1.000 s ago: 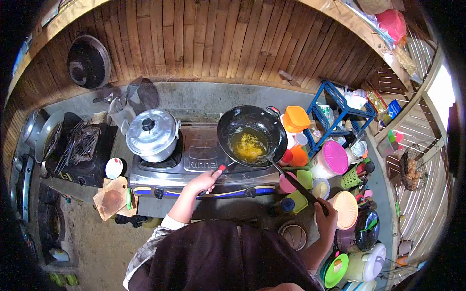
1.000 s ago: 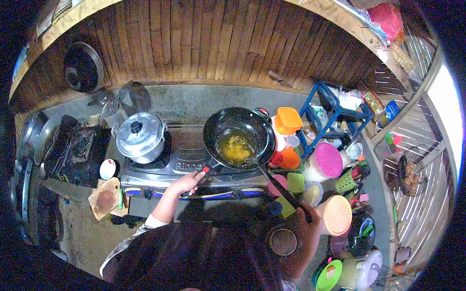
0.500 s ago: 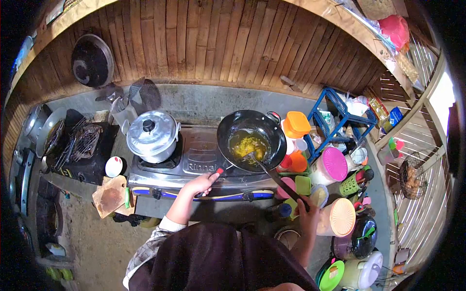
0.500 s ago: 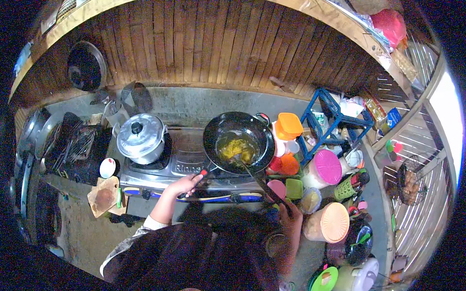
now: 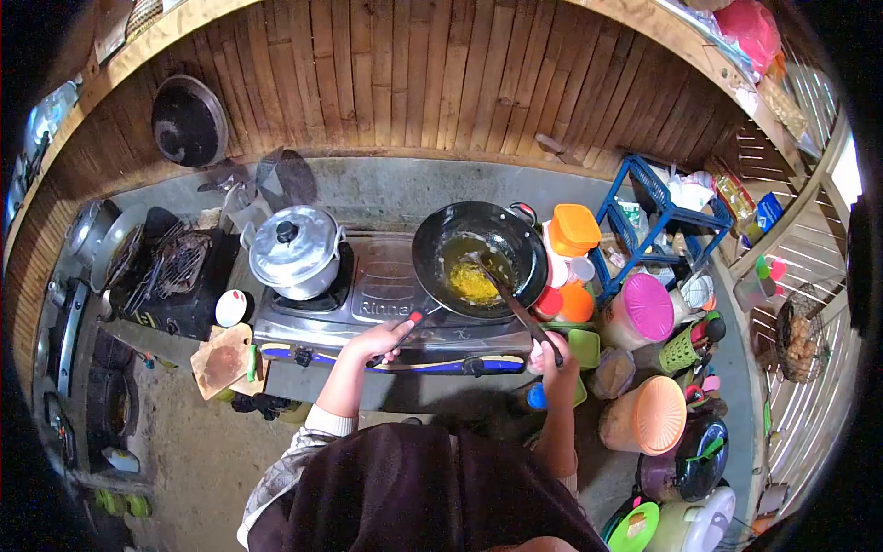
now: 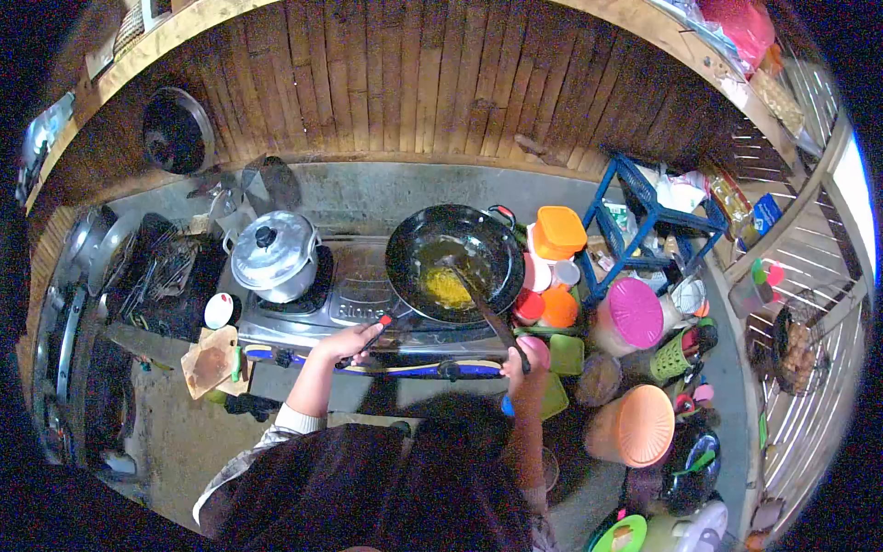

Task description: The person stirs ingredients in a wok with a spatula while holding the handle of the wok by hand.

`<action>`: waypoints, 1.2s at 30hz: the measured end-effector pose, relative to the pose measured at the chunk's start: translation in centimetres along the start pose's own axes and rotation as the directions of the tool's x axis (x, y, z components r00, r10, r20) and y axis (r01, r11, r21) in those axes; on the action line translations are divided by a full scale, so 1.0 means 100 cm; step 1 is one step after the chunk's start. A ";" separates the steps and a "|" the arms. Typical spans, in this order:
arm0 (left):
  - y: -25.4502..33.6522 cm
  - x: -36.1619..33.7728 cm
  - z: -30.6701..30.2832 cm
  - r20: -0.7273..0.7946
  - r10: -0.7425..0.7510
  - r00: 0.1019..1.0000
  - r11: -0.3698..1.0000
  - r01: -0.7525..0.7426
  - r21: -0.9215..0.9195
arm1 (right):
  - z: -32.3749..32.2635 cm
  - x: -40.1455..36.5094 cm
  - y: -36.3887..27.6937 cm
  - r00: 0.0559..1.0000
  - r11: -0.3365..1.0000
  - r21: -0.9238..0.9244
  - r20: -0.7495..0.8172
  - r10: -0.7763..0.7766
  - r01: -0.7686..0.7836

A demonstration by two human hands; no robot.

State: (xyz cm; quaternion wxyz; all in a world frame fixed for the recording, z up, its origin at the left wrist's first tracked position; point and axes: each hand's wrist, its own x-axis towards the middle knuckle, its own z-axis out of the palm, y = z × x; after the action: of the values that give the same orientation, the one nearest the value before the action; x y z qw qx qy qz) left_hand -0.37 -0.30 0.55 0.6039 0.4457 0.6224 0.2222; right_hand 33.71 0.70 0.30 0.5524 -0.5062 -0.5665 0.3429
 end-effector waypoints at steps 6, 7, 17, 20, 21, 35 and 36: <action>0.007 -0.006 0.003 0.006 -0.045 0.999 0.998 0.045 -0.036 | -0.038 -0.009 -0.033 0.994 0.984 -0.145 0.010 0.108 -0.105; 0.008 -0.008 0.003 0.006 -0.049 0.999 0.997 0.050 -0.055 | -0.042 -0.010 -0.040 0.983 0.972 -0.149 -0.009 0.181 -0.181; -0.007 0.006 0.002 0.019 -0.025 0.999 0.998 0.026 -0.048 | -0.071 -0.025 -0.083 0.975 0.900 -0.378 -0.039 0.219 -0.217; -0.003 0.003 0.003 0.034 -0.046 0.998 0.996 0.048 -0.070 | -0.080 -0.032 -0.070 0.988 0.905 -0.395 -0.056 0.145 -0.155; -0.002 0.003 0.002 0.036 -0.056 0.998 0.996 0.058 -0.069 | -0.080 -0.033 -0.071 0.992 0.906 -0.404 -0.080 0.098 -0.122; -0.003 0.002 0.001 0.037 -0.020 0.999 0.997 0.023 -0.071 | -0.115 -0.046 -0.098 0.958 0.866 -0.410 -0.139 0.251 -0.287; -0.003 0.002 0.001 0.035 -0.018 0.999 0.996 0.021 -0.083 | -0.118 -0.046 -0.099 0.936 0.853 -0.386 -0.156 0.314 -0.351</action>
State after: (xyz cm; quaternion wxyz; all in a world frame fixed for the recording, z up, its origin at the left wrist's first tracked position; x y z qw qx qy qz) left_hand -0.29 -0.30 0.19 0.6346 0.4178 0.6066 0.2342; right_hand 42.64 -8.23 10.24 0.3912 -0.7150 -0.5046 0.2849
